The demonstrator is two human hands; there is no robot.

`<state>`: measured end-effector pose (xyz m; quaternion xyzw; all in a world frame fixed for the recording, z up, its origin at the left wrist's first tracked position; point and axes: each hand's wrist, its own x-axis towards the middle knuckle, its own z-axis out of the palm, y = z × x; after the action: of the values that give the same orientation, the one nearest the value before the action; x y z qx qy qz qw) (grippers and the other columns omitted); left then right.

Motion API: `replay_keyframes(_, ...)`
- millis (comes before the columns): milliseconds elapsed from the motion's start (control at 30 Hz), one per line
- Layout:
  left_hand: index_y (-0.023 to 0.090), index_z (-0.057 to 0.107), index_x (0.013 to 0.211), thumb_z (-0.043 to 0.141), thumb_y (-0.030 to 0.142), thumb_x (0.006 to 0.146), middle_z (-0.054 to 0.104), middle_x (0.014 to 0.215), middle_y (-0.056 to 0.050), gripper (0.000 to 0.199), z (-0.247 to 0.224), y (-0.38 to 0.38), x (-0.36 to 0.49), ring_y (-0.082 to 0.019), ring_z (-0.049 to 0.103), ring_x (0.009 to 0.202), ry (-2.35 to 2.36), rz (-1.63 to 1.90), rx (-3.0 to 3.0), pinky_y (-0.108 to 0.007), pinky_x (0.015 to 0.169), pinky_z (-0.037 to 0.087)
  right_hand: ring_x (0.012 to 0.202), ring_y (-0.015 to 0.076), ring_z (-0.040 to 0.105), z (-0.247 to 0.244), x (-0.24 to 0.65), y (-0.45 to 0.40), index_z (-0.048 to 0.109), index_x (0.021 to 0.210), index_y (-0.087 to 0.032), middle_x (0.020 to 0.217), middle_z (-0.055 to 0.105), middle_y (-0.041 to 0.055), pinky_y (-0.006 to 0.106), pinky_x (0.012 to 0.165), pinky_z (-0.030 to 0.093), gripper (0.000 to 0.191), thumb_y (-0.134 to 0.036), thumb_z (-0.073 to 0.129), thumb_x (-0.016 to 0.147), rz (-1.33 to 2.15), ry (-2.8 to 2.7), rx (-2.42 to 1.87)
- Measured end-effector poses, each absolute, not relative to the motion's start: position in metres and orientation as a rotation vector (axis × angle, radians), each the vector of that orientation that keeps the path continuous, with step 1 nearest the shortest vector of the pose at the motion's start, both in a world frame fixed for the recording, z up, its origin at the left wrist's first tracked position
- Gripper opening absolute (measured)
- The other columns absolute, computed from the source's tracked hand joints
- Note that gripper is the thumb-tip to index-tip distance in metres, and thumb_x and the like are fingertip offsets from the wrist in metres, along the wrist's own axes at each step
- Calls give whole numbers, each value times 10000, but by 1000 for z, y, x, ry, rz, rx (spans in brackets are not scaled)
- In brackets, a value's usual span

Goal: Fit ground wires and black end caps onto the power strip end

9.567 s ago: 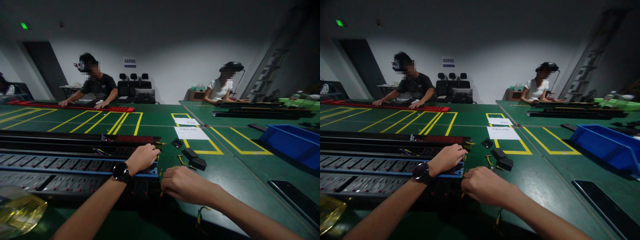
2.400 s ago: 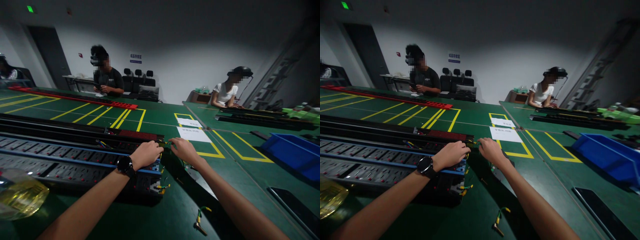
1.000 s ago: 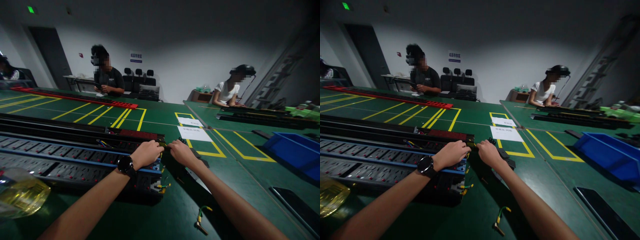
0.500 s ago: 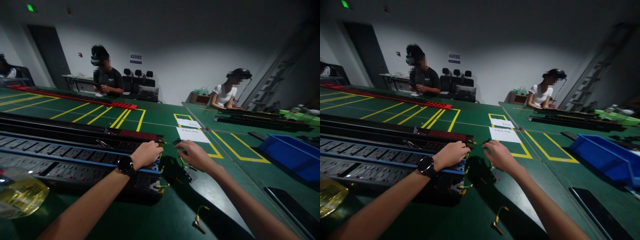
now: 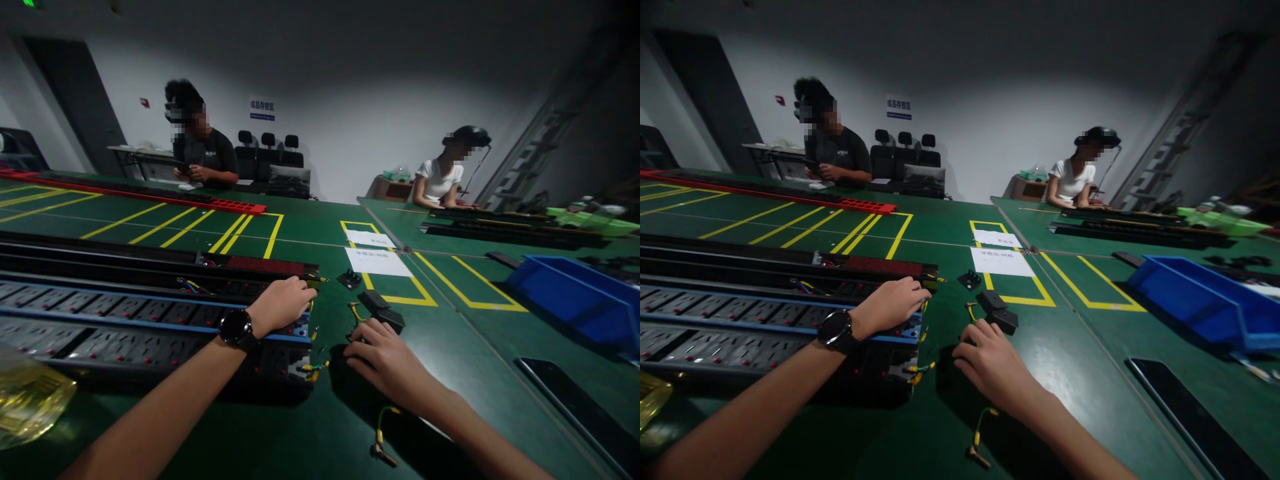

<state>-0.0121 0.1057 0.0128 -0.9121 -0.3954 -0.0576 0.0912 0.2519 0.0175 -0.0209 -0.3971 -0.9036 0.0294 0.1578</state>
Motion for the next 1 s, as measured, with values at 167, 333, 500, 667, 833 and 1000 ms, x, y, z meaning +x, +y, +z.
replay_keyframes(167,187,729,1163,556,188,1025,735,1045,-89,222,14,107,-12,-236,674,1000,-1161,-164,-2719,-327,779,549,904,239,609,-20,251,15,699,972,-241,940,696,68,386,810,450,157,-290,562,1031,394,-2313,-1148)
replay_keyframes(333,185,721,1165,562,176,1014,728,1042,-93,220,15,107,-12,-243,666,989,-1155,-147,-2720,-331,761,541,743,186,602,-20,238,9,638,957,-230,826,678,37,318,683,458,310,-538,617,989,1118,-1826,-1112)
replay_keyframes(500,186,722,1150,546,179,1016,720,1006,-85,222,13,108,-14,-232,653,945,-1126,-177,-2712,-323,734,526,623,128,544,-26,233,9,628,947,-206,750,667,0,269,607,405,446,-615,780,856,1722,-1500,-983)
replay_keyframes(667,187,720,1159,548,181,1018,723,1017,-85,223,13,107,-13,-239,654,959,-1133,-159,-2707,-330,739,530,601,103,516,-27,235,12,658,921,-195,723,648,-16,248,587,369,445,-579,849,803,1827,-1336,-998)
replay_keyframes(833,177,723,1147,551,169,1008,720,1011,-92,222,13,107,-13,-240,655,963,-1128,-184,-2724,-338,755,534,583,99,500,-26,235,14,683,915,-210,721,644,-23,243,566,355,440,-582,872,777,1852,-1265,-1024)
replay_keyframes(1000,181,725,1137,543,173,1011,721,1004,-89,222,13,108,-13,-237,652,955,-1126,-189,-2719,-333,744,529,585,99,499,-26,236,15,706,918,-217,727,649,-21,240,567,362,418,-574,875,781,1848,-1270,-1024)
